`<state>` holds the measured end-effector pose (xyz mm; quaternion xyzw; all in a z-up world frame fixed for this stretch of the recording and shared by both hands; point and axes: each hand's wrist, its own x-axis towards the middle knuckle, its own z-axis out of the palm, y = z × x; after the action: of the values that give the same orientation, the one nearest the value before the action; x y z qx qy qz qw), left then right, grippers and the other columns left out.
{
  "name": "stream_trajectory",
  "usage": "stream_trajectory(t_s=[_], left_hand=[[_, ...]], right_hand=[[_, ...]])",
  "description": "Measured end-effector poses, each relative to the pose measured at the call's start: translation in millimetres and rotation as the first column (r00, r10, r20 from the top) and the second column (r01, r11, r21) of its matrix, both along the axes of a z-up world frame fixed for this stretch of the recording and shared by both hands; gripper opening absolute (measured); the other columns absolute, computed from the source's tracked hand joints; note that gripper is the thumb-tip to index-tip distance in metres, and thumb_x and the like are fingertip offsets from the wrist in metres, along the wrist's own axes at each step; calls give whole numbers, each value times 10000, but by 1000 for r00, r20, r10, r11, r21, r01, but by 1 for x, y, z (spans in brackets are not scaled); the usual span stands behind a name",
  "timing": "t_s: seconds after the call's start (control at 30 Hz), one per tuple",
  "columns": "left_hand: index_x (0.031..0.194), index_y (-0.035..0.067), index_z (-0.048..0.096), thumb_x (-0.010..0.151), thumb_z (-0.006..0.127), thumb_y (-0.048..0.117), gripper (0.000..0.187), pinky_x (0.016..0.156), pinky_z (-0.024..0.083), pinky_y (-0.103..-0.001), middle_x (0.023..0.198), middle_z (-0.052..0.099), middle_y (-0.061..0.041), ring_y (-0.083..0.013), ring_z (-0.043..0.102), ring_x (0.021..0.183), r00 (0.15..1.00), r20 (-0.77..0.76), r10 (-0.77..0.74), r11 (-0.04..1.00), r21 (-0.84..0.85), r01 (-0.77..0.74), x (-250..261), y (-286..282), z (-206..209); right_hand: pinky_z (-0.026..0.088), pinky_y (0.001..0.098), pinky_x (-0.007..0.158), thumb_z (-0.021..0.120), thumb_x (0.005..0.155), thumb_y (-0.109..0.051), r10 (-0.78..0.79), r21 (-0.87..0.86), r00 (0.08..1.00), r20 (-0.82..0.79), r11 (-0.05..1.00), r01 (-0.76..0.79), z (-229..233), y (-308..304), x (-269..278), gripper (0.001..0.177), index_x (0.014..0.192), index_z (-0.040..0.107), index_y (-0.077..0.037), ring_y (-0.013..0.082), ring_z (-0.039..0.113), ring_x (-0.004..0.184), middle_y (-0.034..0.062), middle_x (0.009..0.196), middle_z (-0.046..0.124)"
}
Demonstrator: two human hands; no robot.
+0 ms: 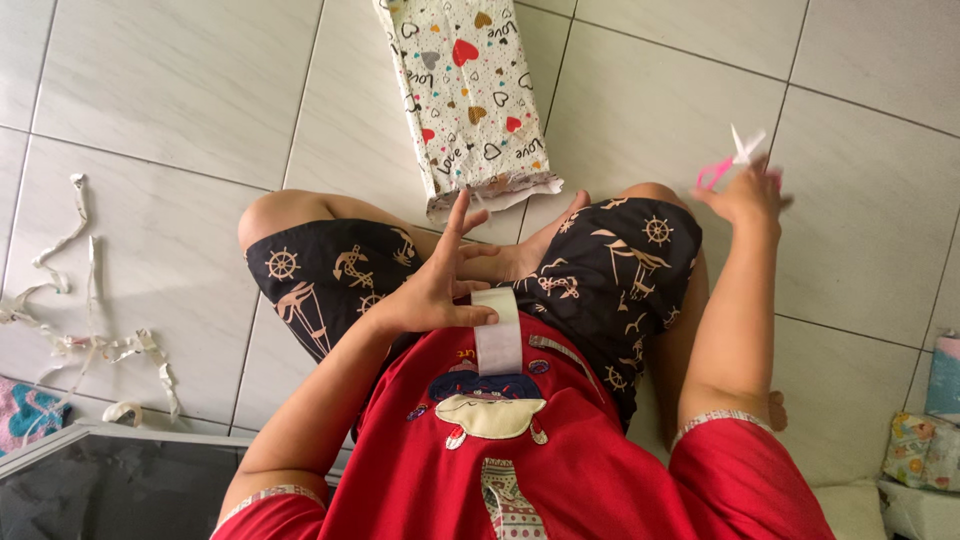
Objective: The person sits on the floor and wraps a rectangular gift with patterned paper. They fold the paper edges, cut pieces of clear tape with pink scissors, and apply the tape to secure the folds. The person then folds and tapes the ends of the package to complete the wrapping.
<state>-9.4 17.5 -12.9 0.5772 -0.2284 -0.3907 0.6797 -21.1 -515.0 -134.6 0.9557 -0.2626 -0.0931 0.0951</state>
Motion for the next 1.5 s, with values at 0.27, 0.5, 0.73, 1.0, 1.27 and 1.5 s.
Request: stream_trajectory(t_s=[0.27, 0.5, 0.73, 1.0, 1.27, 1.5], left_hand=[[1610, 306, -206, 728, 874, 16, 1424, 1035, 544, -495, 1716, 97, -175, -316, 430, 1440, 997, -39, 65, 998, 22, -64, -5, 0, -10], [1597, 306, -226, 732, 868, 26, 1422, 947, 570, -478, 1711, 99, -178, -318, 421, 1425, 993, -11, 118, 992, 49, -117, -8, -3, -20], [1618, 272, -176, 738, 875, 67, 1386, 1032, 534, -510, 1697, 143, -192, -325, 368, 1486, 967, 120, 227, 972, 38, -233, -4, 2, -36], [1730, 196, -25, 1089, 549, 502, 913, 1194, 377, -468, 1148, 586, -74, -186, 555, 1166, 872, -304, 384, 792, -377, -481, 11, 25, -29], [1707, 144, 6, 1105, 464, 474, 826, 1171, 382, -434, 1124, 585, -63, -168, 559, 1164, 915, -135, 381, 868, -288, -404, 16, 2, -38], [1704, 112, 49, 1141, 429, 367, 726, 1143, 382, -396, 1098, 627, -100, -189, 578, 1121, 913, 192, 359, 933, -86, -349, 16, -19, -63]], right_hand=[[545, 494, 780, 768, 903, -303, -430, 274, 902, -48, 862, 425, -84, -25, -62, 312, 1044, 708, -32, 335, 684, 954, 167, 1064, 726], [544, 297, 708, 621, 1078, -206, -227, 818, 861, 455, 488, -304, 47, 134, -45, 231, 991, 781, -64, 143, 690, 753, 37, 868, 771], [593, 321, 738, 876, 764, -249, 346, 958, 906, 244, 57, -280, 109, 303, -77, 379, 1028, 741, -13, 167, 766, 787, 123, 885, 789], [530, 502, 620, 714, 919, -285, 157, 459, 959, 237, 851, -253, -11, 188, 22, 228, 924, 657, -64, 360, 704, 718, 148, 820, 716], [519, 498, 773, 751, 876, -235, 277, 173, 944, 177, 936, -307, -51, 147, 48, 172, 991, 752, -106, 343, 715, 848, 137, 878, 746], [495, 347, 1070, 720, 973, -335, 91, 836, 831, 548, -106, -539, 34, 241, 21, 382, 1221, 737, -44, 248, 658, 1218, 105, 1277, 724]])
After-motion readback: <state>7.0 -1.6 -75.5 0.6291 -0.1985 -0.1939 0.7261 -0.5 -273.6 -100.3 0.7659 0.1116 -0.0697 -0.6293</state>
